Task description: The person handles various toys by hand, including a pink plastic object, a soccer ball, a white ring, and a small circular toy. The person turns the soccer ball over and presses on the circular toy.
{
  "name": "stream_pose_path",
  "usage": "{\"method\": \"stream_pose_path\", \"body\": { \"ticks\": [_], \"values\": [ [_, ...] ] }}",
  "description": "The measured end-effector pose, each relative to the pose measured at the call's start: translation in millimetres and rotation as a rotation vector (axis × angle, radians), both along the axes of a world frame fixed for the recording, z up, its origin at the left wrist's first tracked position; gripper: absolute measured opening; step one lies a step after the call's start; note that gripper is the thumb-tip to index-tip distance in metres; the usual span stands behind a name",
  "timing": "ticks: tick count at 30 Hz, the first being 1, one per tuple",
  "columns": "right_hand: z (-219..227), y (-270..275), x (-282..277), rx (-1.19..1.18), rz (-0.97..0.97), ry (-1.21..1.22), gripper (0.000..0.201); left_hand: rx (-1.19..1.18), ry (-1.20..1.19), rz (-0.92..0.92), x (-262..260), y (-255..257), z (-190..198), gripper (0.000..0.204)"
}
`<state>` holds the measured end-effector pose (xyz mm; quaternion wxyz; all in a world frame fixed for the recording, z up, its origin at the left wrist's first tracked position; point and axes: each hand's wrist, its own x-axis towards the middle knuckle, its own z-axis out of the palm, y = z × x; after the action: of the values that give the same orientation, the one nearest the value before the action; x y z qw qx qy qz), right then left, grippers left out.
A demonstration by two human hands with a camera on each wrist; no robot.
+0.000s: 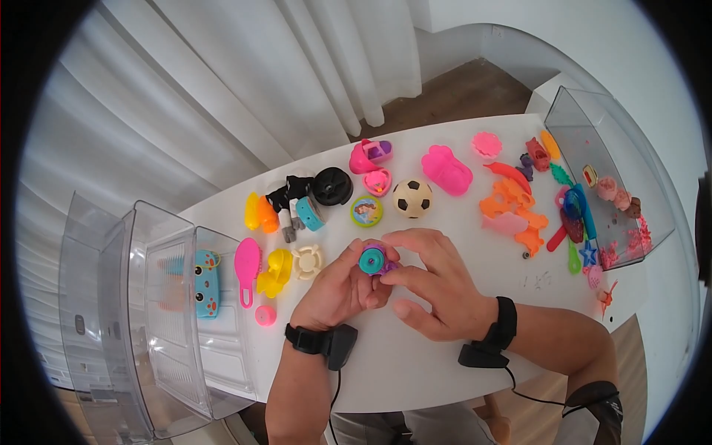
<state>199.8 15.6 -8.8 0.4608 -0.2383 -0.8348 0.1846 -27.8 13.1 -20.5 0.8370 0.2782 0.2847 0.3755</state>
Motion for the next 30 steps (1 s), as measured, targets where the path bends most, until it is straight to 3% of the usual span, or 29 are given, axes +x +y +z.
{"method": "stream_pose_path", "body": {
  "ticks": [3, 5, 8, 12, 15, 21, 24, 26, 30],
  "values": [
    [5.4, -2.3, -0.8, -0.033, 0.051, 0.016, 0.034, 0.003, -0.020, -0.009, 0.8, -0.2, -0.5, 0.053],
    [7.7, -5.8, -3.7, -0.117, -0.017, 0.078, 0.032, 0.015, -0.017, 0.003, 1.3, -0.6, 0.6, 0.053],
    [-0.5, -0.2, -0.8, -0.013, -0.005, 0.009, 0.031, -0.012, 0.002, 0.005, 1.4, -0.3, 3.6, 0.054],
    [6.1, -2.0, -0.8, -0.037, 0.047, 0.025, 0.028, -0.016, 0.010, 0.010, 1.6, -0.6, 3.1, 0.054],
    [7.4, -4.3, -3.7, -0.080, -0.042, 0.061, 0.026, -0.014, 0.008, 0.020, 2.4, -1.5, 2.9, 0.054],
    [6.5, -2.6, -1.8, -0.056, 0.035, 0.014, 0.026, -0.025, 0.028, 0.013, 2.1, -1.4, 4.1, 0.054],
    [5.8, -3.5, -3.5, -0.084, -0.067, 0.059, 0.026, -0.013, 0.037, 0.014, 2.8, -1.7, 6.1, 0.054],
    [-0.9, 1.2, 0.2, 0.018, -0.016, 0.008, 0.026, -0.009, 0.047, 0.008, 2.6, -1.3, 6.4, 0.054],
    [5.5, -1.7, -1.9, -0.027, 0.001, 0.014, 0.024, -0.025, 0.040, 0.022, 3.2, -1.8, 6.5, 0.055]
  ]
}}
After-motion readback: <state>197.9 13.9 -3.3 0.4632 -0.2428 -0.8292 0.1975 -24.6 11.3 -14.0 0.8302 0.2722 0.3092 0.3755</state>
